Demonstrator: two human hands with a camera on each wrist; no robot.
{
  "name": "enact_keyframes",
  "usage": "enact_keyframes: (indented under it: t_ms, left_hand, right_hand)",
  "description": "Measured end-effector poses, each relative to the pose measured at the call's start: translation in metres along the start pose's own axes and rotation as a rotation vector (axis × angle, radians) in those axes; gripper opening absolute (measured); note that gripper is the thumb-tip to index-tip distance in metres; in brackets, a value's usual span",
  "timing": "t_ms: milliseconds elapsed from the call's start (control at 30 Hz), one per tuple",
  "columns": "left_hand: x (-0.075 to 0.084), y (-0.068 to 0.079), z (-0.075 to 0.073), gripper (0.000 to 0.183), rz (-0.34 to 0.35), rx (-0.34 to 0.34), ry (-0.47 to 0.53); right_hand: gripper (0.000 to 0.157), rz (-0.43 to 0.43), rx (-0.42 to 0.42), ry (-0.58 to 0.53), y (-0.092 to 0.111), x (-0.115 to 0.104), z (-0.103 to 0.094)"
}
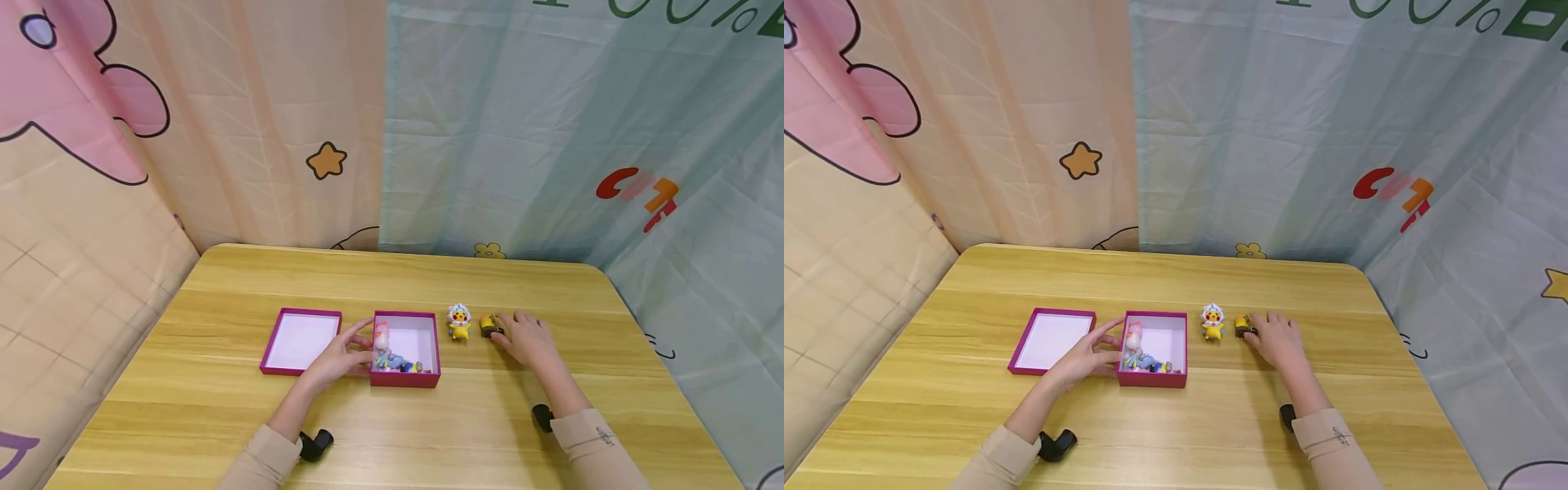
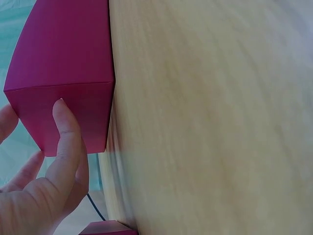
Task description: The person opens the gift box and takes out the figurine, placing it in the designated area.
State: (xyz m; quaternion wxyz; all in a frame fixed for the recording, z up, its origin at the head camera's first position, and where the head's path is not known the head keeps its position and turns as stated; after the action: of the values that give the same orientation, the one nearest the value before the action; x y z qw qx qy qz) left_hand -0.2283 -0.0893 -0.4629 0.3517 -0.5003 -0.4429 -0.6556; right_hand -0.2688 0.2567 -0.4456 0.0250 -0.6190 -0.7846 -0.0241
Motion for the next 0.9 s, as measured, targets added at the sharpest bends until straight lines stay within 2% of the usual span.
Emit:
enact_keyframes:
  t_ms: [333,667,900]
  left_hand:
    - [0.000,-0.001,0.000,0.066,-0.002,0.002,0.003]
    - [-0.001,-0.001,0.000,0.066,0.004,0.005,-0.003]
    - [0.000,0.000,0.000,0.067,0.005,0.006,0.002]
  right_hand:
    - [0.051,-0.043,0.143,0.000,-0.003,-0.013,-0.025]
    - [0.051,-0.154,0.284,0.010,-0.008,-0.055,-0.048]
    - [0.047,-0.230,0.318,0.030,-0.010,-0.090,-0.051]
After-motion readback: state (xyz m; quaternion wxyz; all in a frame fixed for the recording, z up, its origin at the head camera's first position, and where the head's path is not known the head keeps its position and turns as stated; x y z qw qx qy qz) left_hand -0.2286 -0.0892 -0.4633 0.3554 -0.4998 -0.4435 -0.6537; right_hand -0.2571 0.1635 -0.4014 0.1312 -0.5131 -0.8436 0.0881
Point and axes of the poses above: each hand's wrist, its own y-axis away from the middle knuckle, its own z-axis out of the palm, x = y × z, the point moved 3 cm from there along -y, towards the middle knuckle, and after that the axes turned 5 degrees about y, right-handed, at the moved point
